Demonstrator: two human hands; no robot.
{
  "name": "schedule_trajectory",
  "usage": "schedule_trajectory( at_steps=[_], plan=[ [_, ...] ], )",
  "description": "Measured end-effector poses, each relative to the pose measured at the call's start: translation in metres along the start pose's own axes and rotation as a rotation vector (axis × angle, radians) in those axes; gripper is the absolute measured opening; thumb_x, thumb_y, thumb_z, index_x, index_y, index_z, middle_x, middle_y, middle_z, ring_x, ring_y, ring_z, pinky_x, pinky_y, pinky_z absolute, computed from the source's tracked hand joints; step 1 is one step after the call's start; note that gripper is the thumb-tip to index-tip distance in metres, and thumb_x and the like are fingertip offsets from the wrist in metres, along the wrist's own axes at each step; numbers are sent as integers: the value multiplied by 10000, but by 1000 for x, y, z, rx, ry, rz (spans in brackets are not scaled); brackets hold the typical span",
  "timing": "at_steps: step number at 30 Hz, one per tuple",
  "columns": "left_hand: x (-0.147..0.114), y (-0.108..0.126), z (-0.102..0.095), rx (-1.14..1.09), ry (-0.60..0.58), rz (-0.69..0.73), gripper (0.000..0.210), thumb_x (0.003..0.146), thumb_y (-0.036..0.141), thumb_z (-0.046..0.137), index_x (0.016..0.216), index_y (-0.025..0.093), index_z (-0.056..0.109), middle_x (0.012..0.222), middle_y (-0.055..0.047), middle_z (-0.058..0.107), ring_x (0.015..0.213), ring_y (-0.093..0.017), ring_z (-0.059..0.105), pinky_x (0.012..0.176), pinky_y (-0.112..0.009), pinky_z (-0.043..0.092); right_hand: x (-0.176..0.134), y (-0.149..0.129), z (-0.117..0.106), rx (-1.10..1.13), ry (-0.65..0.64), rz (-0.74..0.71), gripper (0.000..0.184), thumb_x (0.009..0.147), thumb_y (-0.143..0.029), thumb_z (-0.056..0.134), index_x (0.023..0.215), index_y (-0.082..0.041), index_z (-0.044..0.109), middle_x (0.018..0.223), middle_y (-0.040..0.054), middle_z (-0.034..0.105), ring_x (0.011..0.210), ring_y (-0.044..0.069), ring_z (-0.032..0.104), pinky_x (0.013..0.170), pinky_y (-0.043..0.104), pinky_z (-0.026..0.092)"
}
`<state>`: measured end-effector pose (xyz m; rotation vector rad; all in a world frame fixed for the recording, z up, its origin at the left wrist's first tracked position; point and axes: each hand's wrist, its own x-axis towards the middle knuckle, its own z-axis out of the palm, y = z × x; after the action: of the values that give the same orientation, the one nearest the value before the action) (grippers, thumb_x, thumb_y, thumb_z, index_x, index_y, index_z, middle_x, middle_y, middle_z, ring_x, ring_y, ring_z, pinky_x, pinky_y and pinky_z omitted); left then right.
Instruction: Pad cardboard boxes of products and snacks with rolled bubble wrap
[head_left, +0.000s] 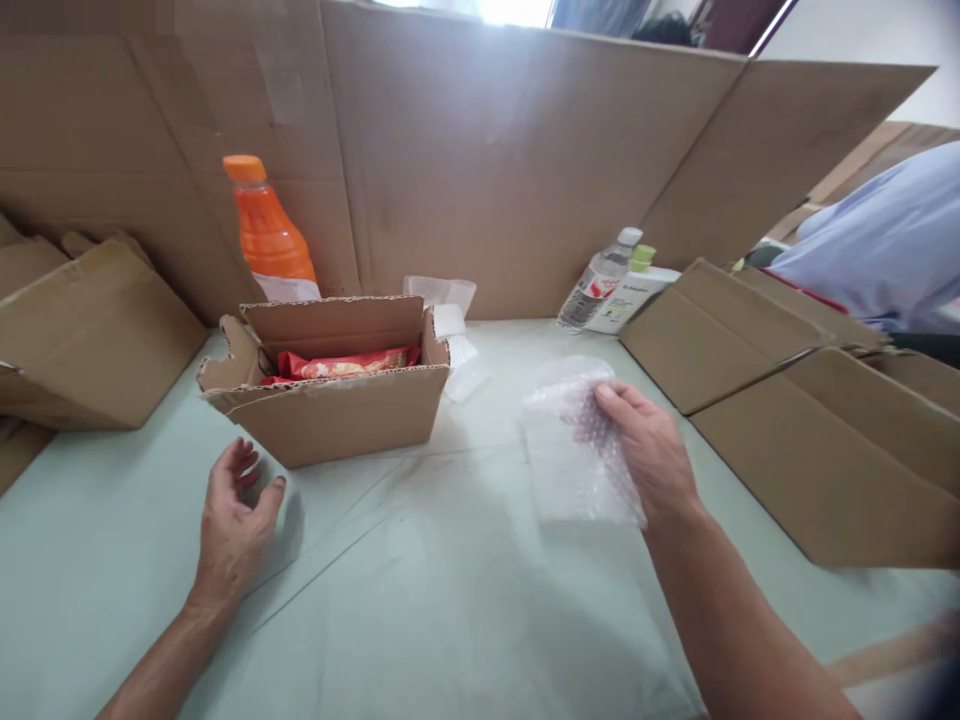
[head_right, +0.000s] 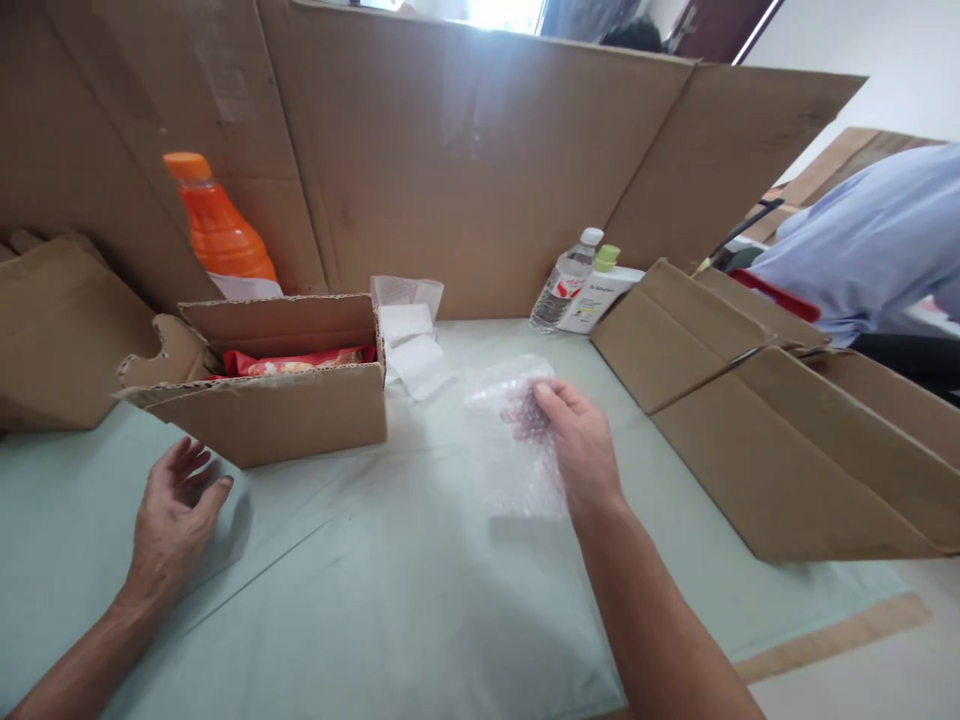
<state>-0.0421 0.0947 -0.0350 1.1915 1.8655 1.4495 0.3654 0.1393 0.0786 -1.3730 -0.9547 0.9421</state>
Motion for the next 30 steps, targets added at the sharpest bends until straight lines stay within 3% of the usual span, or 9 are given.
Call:
schedule_trajectory(
  at_steps=[5, 9, 12, 15, 19, 22, 25, 28, 30],
  plan=[
    [-22, -7, -18, 82, 1, -8, 745, 810, 458, 693, 1479, 258, 433, 1469, -140, 538, 1284, -308, 566, 1161, -561, 384, -37, 15, 3, 22, -327, 185, 346, 749, -471, 792, 966, -231, 669, 736, -11, 688, 589, 138, 615, 576, 262, 508],
    [-23, -10, -21, 87, -15, -19, 740, 817, 474, 686, 1474, 233, 445, 1457, -154, 549, 1294, -318, 559, 1172, -581, 372, -23, 32, 3, -305, -609, 78, 314, 840, -482, 700, 995, -210, 720, 891, 39, 740, 797, 196, 685, 764, 330, 547],
    [-22, -11, -20, 92, -13, -18, 738, 819, 479, 685, 1474, 232, 449, 1461, -151, 548, 1309, -321, 553, 1178, -577, 368, 8, 40, 6, -643, -497, -180, 278, 872, -434, 652, 996, -202, 744, 967, 65, 760, 875, 225, 689, 816, 361, 541],
    [-24, -12, -20, 121, 1, -14, 723, 821, 480, 684, 1468, 242, 464, 1442, -139, 567, 1316, -324, 551, 1173, -571, 377, 44, 49, 26, -802, -364, -402, 224, 880, -271, 608, 1042, -207, 749, 1051, 88, 761, 945, 249, 681, 883, 414, 528],
    [-26, -14, -21, 156, -1, 0, 710, 819, 477, 690, 1460, 254, 479, 1417, -127, 587, 1320, -324, 548, 1159, -559, 400, 82, 68, 72, -801, -372, -509, 240, 718, -84, 678, 897, -219, 764, 1229, 97, 723, 1178, 306, 607, 1068, 493, 415],
    [-26, -13, -21, 158, -3, 0, 704, 826, 475, 683, 1461, 253, 477, 1411, -125, 587, 1321, -322, 548, 1167, -549, 393, 97, 72, 86, -760, -291, -545, 109, 749, -109, 648, 760, -201, 706, 1174, 115, 738, 1153, 299, 626, 1054, 488, 431],
    [-26, -9, -22, 171, -17, -13, 688, 839, 466, 667, 1464, 258, 469, 1412, -130, 582, 1326, -326, 544, 1167, -552, 387, 90, 52, 62, -696, -136, -570, 141, 866, -203, 533, 861, -211, 673, 1163, 111, 732, 1118, 263, 650, 978, 446, 494],
    [-25, -9, -22, 173, -27, -10, 671, 837, 469, 660, 1450, 266, 480, 1398, -125, 589, 1314, -325, 553, 1139, -531, 421, 56, 16, 14, -653, -6, -634, 147, 916, -322, 523, 917, -245, 649, 1222, 84, 716, 1133, 256, 653, 992, 444, 495],
    [-25, -10, -21, 176, -24, -2, 666, 826, 479, 659, 1437, 272, 492, 1389, -112, 594, 1302, -324, 561, 1114, -513, 449, 26, -1, -20, -706, -68, -657, 114, 888, -363, 595, 871, -267, 653, 1185, 65, 738, 1112, 272, 671, 1026, 473, 480]
  ],
)
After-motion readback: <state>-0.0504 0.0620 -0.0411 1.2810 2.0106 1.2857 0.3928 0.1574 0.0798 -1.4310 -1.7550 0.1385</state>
